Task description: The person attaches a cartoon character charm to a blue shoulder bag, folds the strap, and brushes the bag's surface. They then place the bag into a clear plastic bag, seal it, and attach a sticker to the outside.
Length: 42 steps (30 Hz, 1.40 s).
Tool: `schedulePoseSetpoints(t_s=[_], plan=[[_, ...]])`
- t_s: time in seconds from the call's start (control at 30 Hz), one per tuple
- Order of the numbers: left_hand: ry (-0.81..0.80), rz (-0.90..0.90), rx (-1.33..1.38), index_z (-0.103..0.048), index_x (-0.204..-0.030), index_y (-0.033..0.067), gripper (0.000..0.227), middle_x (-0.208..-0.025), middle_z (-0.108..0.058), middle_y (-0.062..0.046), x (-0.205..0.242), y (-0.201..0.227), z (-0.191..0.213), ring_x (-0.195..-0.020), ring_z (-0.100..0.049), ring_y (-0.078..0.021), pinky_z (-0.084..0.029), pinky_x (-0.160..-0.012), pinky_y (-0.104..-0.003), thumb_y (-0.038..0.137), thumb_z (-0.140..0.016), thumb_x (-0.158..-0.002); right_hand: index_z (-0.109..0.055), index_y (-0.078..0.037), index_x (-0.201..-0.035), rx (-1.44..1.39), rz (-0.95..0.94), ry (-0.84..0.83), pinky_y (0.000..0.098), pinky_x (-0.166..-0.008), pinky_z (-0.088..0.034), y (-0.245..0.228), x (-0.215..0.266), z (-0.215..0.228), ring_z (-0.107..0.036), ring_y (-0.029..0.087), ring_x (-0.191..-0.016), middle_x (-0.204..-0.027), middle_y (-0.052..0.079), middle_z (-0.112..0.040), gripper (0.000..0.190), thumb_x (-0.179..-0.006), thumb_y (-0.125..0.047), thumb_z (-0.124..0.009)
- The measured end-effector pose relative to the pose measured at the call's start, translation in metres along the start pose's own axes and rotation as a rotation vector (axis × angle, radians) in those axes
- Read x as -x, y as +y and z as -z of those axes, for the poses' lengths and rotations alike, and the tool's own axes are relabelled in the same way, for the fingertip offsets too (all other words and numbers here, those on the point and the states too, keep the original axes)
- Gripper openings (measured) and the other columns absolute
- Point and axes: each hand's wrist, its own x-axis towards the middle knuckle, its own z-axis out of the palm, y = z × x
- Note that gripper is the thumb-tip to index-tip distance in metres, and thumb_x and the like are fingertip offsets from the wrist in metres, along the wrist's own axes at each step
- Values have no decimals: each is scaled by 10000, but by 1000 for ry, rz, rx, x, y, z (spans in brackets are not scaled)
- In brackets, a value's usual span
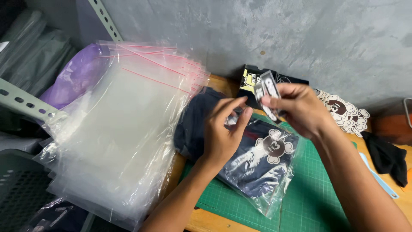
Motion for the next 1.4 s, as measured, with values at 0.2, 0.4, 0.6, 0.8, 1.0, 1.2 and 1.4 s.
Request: schedulePoseSetpoints(t_s=[0.2,0.4,0.6,0.8,1.0,1.2,1.4], plan=[[-178,250,131,-895,-995,171,100,-848,-831,28,15,-14,-18,-599,-752,-131,-533,-533,-226,209,-929,-909,-878,56,-1099,23,-110,70,216,-529,-529,92,54,32,-735,172,-606,-783,143,-793,188,-929,-19,-908],[-223,228,89,-900,-992,84,98,-761,-800,-74,23,5,-19,-549,-739,-147,-558,-506,-257,103,-912,-897,-858,62,-948,-15,9,87,318,-627,-592,81,99,37,-723,235,-654,-826,220,-807,437,-1198,-233,-655],[-243,240,191,-915,-1057,65,127,-836,-853,-71,38,9,-32,-560,-720,-79,-557,-484,-243,112,-935,-941,-821,10,-760,146,227,18,346,-756,-571,96,86,54,-660,218,-839,-928,168,-789,459,-1175,-122,-677],[-234,339,250,-894,-1073,-2,173,-792,-820,-118,44,1,-35,-513,-726,-137,-584,-471,-261,130,-920,-965,-876,11,-914,173,225,113,361,-673,-542,101,88,55,-632,206,-751,-836,145,-700,294,-1140,-104,-728],[-241,405,266,-884,-1095,-22,219,-811,-830,-141,44,-6,-31,-514,-723,-142,-572,-462,-280,157,-916,-973,-811,88,-1184,51,179,185,316,-626,-601,85,92,50,-669,183,-729,-831,136,-731,219,-987,4,-857],[-309,455,379,-877,-1120,-28,231,-843,-848,-154,43,-4,-33,-501,-696,-110,-559,-463,-251,180,-879,-1020,-791,86,-1074,190,219,197,321,-584,-614,90,92,50,-715,200,-671,-775,164,-743,215,-914,20,-920],[-357,411,339,-869,-1106,-53,244,-827,-835,-178,44,-6,-33,-488,-715,-150,-555,-462,-270,163,-905,-1001,-835,37,-1036,282,253,219,312,-595,-621,80,92,49,-731,180,-648,-770,146,-773,171,-913,-18,-941]])
